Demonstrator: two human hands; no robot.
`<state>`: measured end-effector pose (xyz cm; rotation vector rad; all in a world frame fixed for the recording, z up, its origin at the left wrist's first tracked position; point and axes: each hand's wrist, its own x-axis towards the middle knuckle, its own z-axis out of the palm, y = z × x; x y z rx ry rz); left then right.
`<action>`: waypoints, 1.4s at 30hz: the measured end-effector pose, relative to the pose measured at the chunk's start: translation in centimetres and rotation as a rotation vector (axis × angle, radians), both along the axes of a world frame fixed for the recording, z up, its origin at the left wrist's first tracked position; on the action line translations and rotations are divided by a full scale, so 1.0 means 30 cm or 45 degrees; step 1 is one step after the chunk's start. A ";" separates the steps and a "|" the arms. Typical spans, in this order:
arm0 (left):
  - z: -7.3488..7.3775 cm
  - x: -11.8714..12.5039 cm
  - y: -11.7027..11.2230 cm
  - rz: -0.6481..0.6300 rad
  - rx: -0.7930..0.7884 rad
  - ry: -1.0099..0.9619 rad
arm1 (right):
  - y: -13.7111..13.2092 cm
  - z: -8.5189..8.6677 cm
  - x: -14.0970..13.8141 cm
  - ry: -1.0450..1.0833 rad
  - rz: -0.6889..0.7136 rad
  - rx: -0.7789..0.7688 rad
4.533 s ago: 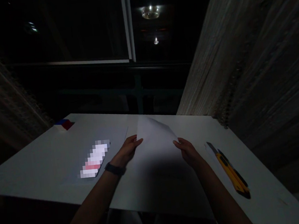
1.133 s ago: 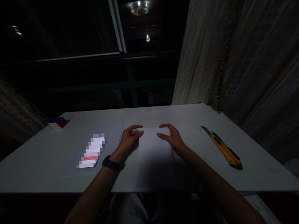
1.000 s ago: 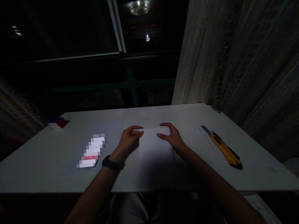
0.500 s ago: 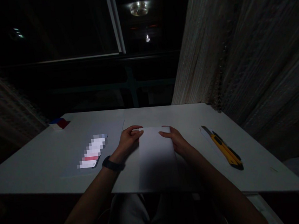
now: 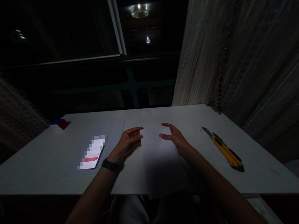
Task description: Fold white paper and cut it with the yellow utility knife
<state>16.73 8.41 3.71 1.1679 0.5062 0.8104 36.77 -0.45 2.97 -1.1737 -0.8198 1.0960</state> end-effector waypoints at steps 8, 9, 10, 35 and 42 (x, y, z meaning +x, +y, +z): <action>-0.003 -0.004 0.004 -0.046 0.017 -0.030 | -0.007 0.009 -0.008 -0.157 -0.028 0.014; -0.003 -0.005 0.004 -0.048 0.014 -0.033 | -0.006 0.008 -0.008 -0.188 -0.056 0.014; -0.002 -0.006 0.004 -0.050 0.011 -0.033 | -0.005 0.007 -0.007 -0.219 -0.084 0.019; -0.002 -0.010 0.003 -0.093 -0.048 -0.032 | -0.011 0.017 -0.018 -0.159 -0.093 0.053; -0.003 -0.013 0.002 -0.089 -0.066 -0.040 | -0.008 0.014 -0.017 -0.080 -0.055 0.030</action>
